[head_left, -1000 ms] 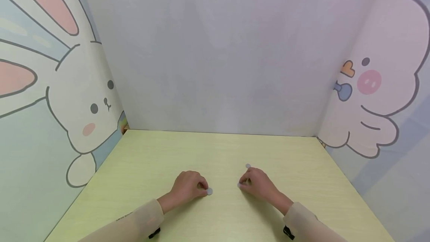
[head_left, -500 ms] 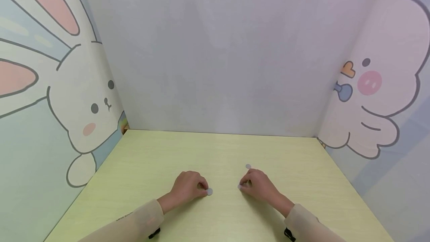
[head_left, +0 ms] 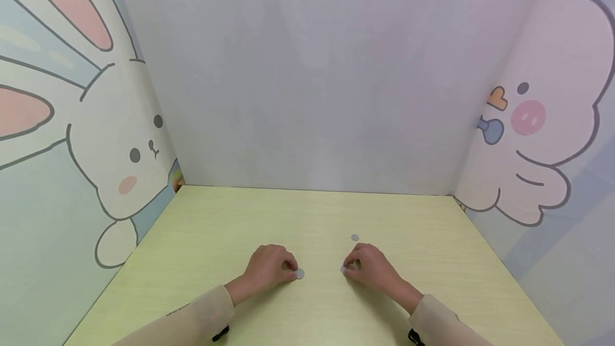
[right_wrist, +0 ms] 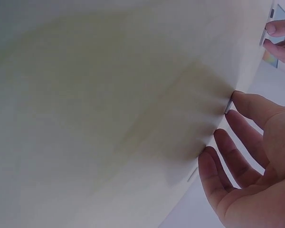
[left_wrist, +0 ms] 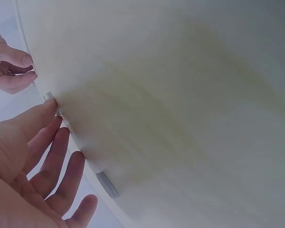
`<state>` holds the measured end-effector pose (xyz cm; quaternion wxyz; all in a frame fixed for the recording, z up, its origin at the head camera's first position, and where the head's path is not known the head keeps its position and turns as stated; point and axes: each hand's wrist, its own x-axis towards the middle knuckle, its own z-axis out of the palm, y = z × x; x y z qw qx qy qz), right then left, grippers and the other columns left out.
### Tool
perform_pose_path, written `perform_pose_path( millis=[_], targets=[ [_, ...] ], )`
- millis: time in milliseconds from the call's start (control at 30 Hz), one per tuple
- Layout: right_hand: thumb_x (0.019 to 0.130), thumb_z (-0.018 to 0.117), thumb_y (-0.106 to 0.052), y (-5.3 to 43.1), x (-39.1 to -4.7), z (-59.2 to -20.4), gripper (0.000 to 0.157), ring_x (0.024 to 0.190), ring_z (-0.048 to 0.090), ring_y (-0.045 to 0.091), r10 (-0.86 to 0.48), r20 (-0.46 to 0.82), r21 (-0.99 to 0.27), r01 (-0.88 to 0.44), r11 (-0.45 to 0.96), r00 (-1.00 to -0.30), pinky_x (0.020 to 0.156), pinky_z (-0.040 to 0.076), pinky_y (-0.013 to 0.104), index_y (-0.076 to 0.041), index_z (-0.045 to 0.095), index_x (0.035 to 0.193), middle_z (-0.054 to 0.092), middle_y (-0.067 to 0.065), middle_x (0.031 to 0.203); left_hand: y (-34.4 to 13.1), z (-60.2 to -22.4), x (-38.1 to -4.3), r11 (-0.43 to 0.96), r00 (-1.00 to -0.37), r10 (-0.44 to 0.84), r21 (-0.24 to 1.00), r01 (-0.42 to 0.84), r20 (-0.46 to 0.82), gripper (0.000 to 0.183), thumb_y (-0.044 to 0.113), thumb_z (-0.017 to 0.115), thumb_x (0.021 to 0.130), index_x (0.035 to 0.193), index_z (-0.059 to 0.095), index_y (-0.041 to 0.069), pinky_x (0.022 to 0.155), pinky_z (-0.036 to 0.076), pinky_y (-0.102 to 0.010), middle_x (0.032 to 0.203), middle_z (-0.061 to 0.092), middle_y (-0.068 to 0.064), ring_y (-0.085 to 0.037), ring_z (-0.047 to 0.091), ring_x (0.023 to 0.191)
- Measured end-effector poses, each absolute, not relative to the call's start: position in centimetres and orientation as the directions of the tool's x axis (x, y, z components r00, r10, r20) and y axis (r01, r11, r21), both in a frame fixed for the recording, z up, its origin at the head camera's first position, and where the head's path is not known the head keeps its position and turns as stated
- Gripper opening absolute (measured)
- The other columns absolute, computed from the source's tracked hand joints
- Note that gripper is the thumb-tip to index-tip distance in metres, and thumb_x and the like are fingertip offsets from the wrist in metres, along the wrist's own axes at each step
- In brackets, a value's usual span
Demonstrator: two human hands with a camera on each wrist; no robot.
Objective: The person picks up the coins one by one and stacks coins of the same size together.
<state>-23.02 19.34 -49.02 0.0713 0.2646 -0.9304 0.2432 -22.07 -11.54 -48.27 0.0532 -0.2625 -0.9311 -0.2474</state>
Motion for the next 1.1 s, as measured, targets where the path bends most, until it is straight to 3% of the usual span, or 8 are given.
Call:
perform_pose_path(
  millis=[467,1100],
  targets=[
    [0.087,0.09,-0.02,19.46,-22.79,-49.05,0.007,0.087,0.065,0.015,-0.44,0.241,-0.425,-0.502,0.753,-0.865,0.081,0.053,0.036,-0.017,0.084,0.089,0.071,-0.006,0.093,-11.55,-48.29,-22.06,0.74,-0.854,0.464,0.427,0.52,0.238,0.01,0.026,0.093,0.082,0.083,0.083,0.022,0.07,0.048,-0.026,0.079,0.074,0.014,-0.004,0.064,0.075],
    [0.088,0.089,-0.019,19.57,-22.99,-49.21,0.006,0.088,0.063,0.015,-0.454,0.244,-0.436,-0.515,0.738,-0.857,0.079,0.052,0.034,-0.017,0.083,0.089,0.071,-0.005,0.095,-11.84,-48.64,-22.43,0.736,-0.846,0.472,0.418,0.533,0.249,0.012,0.031,0.092,0.084,0.083,0.083,0.023,0.074,0.048,-0.028,0.079,0.073,0.017,-0.003,0.063,0.074]
  ],
)
